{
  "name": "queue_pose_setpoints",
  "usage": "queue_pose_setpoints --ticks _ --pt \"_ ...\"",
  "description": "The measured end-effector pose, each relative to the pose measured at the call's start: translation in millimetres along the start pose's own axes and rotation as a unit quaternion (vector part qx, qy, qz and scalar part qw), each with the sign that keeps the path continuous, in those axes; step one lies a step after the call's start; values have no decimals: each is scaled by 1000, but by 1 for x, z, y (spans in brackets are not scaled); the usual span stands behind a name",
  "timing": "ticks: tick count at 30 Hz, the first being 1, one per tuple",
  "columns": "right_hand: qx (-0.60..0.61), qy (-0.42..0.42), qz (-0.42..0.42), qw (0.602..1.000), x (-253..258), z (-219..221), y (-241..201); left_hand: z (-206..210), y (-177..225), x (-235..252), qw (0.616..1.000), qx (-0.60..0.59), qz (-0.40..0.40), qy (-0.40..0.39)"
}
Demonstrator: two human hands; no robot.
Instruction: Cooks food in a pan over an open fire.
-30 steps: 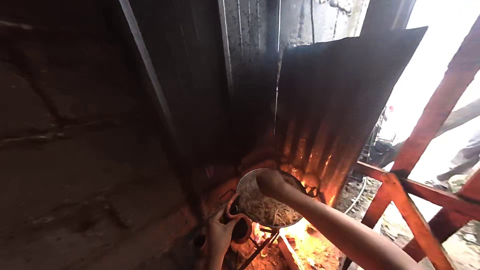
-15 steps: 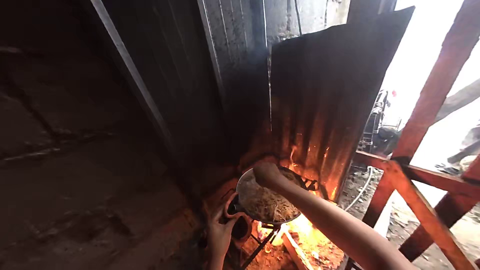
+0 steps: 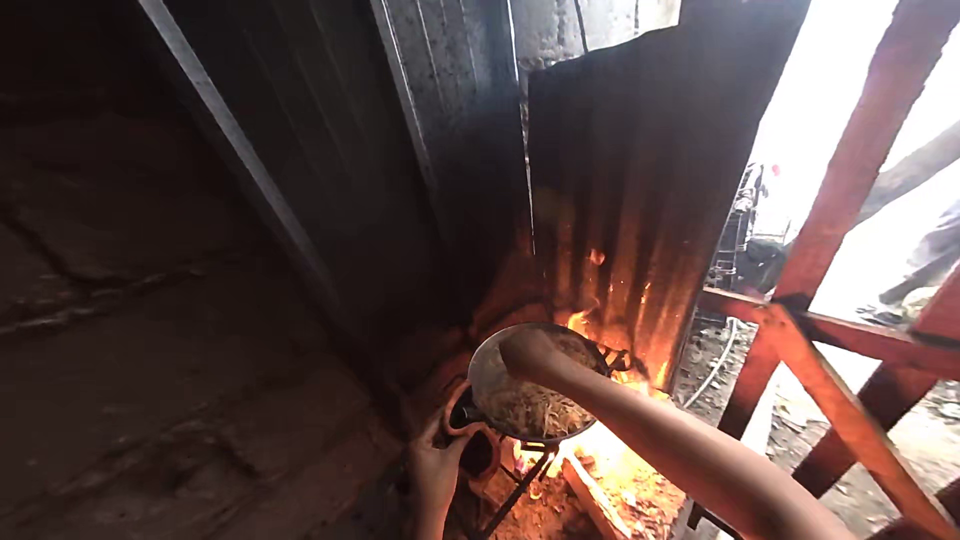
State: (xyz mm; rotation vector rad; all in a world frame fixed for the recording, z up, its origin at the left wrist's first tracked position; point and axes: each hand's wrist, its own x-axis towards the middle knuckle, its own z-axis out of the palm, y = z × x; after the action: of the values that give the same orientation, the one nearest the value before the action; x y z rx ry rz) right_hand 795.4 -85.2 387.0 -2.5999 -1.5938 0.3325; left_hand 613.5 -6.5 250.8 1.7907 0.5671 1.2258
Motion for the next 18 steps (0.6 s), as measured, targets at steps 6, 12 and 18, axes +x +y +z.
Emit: queue_pose_setpoints --ticks 6,12,18 --pt "-62 -49 -14 997 -31 5 -4 -2 -4 -1 1000 -3 9 1" --pt "-68 -36 -48 996 -42 10 -2 1 -1 -2 1000 -8 17 8" --pt "-69 -18 -2 997 -72 -10 48 -1 0 -2 1000 -22 17 -7"
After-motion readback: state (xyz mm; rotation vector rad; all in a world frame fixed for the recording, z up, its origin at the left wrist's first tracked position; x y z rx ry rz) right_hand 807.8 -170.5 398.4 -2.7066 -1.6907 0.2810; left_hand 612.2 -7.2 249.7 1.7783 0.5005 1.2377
